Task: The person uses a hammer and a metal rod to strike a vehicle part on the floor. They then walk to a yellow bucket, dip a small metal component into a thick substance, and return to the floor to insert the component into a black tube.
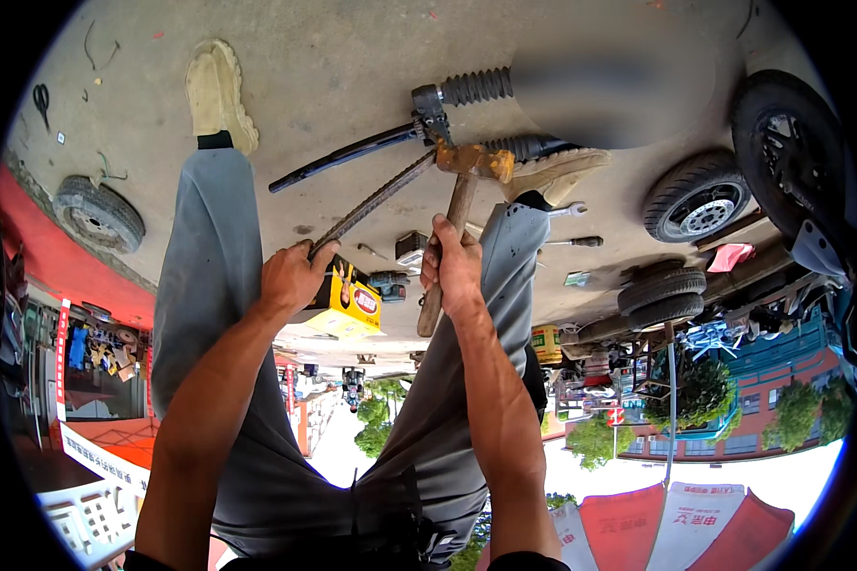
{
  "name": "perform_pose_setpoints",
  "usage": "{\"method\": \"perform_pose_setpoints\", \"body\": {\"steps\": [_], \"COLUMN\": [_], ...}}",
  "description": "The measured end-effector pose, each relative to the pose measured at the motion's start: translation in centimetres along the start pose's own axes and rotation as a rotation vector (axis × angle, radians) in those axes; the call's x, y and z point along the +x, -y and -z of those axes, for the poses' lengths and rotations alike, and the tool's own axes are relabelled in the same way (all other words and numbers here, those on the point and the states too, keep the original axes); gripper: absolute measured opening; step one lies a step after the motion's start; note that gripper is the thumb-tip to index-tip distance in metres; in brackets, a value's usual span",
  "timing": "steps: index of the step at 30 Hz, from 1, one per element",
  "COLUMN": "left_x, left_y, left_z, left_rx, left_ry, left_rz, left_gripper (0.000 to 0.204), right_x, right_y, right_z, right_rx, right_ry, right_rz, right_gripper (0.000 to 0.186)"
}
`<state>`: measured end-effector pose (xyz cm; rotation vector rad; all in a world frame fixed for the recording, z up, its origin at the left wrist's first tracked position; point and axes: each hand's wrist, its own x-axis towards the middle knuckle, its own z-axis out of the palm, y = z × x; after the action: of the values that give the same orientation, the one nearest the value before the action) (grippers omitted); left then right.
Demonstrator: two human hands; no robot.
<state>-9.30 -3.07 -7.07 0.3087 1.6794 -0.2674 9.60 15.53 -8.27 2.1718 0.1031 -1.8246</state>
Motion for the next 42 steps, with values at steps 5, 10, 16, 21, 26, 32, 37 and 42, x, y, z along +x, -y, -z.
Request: {"method": "perform_pose_setpoints", "body": {"steps": [5, 10, 16, 21, 26, 32, 37, 42], "left_x": [0.8, 2.0, 1.9, 2.3, 1.8, 2.0, 1.4, 0.6], "left_y": [0.9, 2.1, 1.9, 2.0, 1.2, 1.0, 1.4, 0.1], "left_z": [-0.9, -0.9, -0.7, -0.4, 0.3, 0.2, -1.4, -1.7], "left_rx": [0.001, 0.021, 0.068, 0.041, 0.025, 0.068, 0.088, 0.083], "left_ry": [0.007, 0.014, 0.025, 0.014, 0.036, 0.033, 0.056, 0.06], "left_rz": [-0.003, 0.0, -0.01, -0.017, -0.014, 0.007, 0.018, 0.066], "left_gripper": [0.071, 0.074, 0.078, 0.071, 0.072, 0.072, 0.07, 0.068], "right_x": [0.4, 0.9, 0.3, -0.9, -6.4, -1.1, -1.1, -1.7], "right_y": [-0.6, 0.2, -0.3, 3.4, 11.1, 2.6, 2.6, 2.4], "right_z": [-0.5, -0.1, 1.1, 1.7, 5.1, -1.7, 0.4, 2.5], "right_rx": [0.013, 0.011, 0.007, 0.036, 0.063, 0.349, -0.045, -0.022], "right_ry": [-0.039, -0.01, -0.009, -0.017, -0.095, -0.238, -0.076, -0.073], "right_rz": [0.03, -0.017, -0.024, -0.058, 0.473, 0.475, 0.097, 0.052], "right_gripper": [0.039, 0.039, 0.039, 0.038, 0.035, 0.037, 0.032, 0.029]}}
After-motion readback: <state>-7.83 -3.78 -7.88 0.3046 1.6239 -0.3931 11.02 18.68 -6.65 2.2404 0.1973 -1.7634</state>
